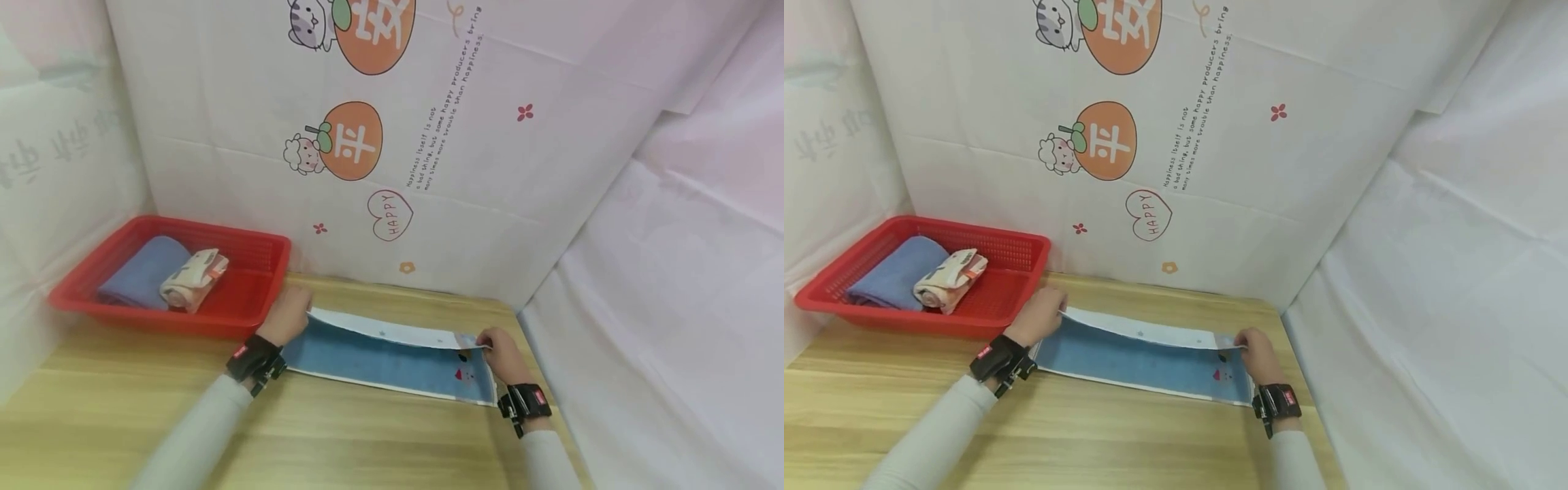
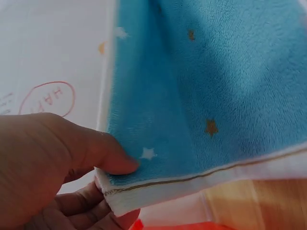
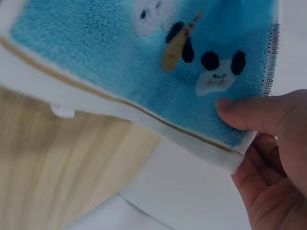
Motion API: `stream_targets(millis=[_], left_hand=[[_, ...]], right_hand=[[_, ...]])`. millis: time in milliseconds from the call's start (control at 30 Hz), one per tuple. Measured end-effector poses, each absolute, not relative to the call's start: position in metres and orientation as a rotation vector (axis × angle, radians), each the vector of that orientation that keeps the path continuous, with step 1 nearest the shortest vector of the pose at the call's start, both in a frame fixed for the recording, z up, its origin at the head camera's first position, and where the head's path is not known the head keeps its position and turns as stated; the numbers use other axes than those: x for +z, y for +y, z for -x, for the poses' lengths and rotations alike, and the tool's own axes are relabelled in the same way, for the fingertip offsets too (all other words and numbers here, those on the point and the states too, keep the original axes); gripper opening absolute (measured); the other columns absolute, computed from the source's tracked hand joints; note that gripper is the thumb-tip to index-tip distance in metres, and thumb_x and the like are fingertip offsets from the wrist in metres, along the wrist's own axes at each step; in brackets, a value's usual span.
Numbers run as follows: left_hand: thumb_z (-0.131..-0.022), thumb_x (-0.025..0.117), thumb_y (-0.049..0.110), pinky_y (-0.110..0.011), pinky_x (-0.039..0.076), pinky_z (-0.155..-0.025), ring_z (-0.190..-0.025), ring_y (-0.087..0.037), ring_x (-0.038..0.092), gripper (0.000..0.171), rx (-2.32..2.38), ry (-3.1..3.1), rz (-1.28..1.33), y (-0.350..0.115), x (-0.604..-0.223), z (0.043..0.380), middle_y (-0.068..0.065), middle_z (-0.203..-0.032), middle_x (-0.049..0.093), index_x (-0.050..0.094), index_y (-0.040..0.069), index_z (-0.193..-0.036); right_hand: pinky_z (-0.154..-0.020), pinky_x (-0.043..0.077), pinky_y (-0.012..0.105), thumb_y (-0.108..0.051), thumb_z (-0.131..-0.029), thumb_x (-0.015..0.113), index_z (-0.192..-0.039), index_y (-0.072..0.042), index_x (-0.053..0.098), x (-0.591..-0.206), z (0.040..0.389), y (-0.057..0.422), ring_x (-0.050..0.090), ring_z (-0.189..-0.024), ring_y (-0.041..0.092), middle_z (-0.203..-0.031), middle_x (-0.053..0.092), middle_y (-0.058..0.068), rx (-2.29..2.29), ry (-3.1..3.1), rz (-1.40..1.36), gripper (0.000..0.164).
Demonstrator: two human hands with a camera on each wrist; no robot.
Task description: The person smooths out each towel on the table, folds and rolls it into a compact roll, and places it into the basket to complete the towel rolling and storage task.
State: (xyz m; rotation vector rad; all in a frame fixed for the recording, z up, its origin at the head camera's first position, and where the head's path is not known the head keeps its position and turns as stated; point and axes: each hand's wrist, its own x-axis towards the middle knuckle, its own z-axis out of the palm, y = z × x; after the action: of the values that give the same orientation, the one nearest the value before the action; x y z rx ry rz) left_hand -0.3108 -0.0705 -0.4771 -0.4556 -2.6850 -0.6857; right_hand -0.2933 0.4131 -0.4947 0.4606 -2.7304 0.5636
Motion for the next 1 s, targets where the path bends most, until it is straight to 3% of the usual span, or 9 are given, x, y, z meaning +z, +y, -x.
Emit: stream_targets(millis=[300, 567, 700, 833, 1000], left_hand=[[-0.072, 0.068, -0.011, -0.042, 0.048, -0.067, -0.077, -0.029, 0.056, 0.02, -0.576, -2.7, 0.511, -0.078, -0.487, 0.282, -0.01, -0.076, 0.056, 0.059, 0.007, -0.072], [-0.07, 0.068, -0.013, -0.04, 0.048, -0.066, -0.073, -0.027, 0.056, 0.02, -0.624, -2.695, 0.528, -0.083, -0.51, 0.272, -0.009, -0.075, 0.056, 0.06, 0.005, -0.071], [-0.065, 0.07, -0.014, -0.038, 0.046, -0.064, -0.07, -0.025, 0.055, 0.024, -0.587, -2.7, 0.561, -0.089, -0.52, 0.268, -0.007, -0.071, 0.056, 0.059, 0.007, -0.068], [-0.063, 0.074, -0.009, -0.038, 0.044, -0.068, -0.073, -0.023, 0.053, 0.023, -0.565, -2.812, 0.59, -0.095, -0.524, 0.261, -0.003, -0.069, 0.056, 0.06, 0.009, -0.068], [-0.076, 0.081, 0.012, -0.037, 0.044, -0.068, -0.075, -0.02, 0.052, 0.015, -0.698, -2.939, 0.578, -0.092, -0.511, 0.258, 0.0, -0.074, 0.059, 0.067, 0.011, -0.074]], right_hand=[[-0.074, 0.057, 0.042, 0.024, -0.074, 0.067, -0.085, -0.005, 0.07, -0.501, 0.256, 0.403, 0.066, -0.082, 0.022, -0.086, 0.068, 0.006, 0.539, -2.773, -0.423, 0.032], [-0.075, 0.056, 0.041, 0.025, -0.076, 0.062, -0.088, -0.004, 0.069, -0.505, 0.232, 0.404, 0.065, -0.085, 0.024, -0.087, 0.065, 0.005, 0.636, -2.757, -0.428, 0.033], [-0.074, 0.056, 0.039, 0.024, -0.073, 0.067, -0.085, -0.006, 0.07, -0.51, 0.224, 0.406, 0.064, -0.082, 0.021, -0.085, 0.066, 0.003, 0.6, -2.767, -0.414, 0.033], [-0.08, 0.056, 0.039, 0.016, -0.072, 0.073, -0.088, -0.007, 0.07, -0.52, 0.221, 0.404, 0.064, -0.087, 0.018, -0.091, 0.068, 0.004, 0.559, -2.916, -0.372, 0.028], [-0.087, 0.054, 0.046, -0.01, -0.077, 0.085, -0.1, -0.004, 0.072, -0.517, 0.219, 0.392, 0.065, -0.094, 0.022, -0.1, 0.069, 0.009, 0.585, -3.041, -0.303, 0.027]])
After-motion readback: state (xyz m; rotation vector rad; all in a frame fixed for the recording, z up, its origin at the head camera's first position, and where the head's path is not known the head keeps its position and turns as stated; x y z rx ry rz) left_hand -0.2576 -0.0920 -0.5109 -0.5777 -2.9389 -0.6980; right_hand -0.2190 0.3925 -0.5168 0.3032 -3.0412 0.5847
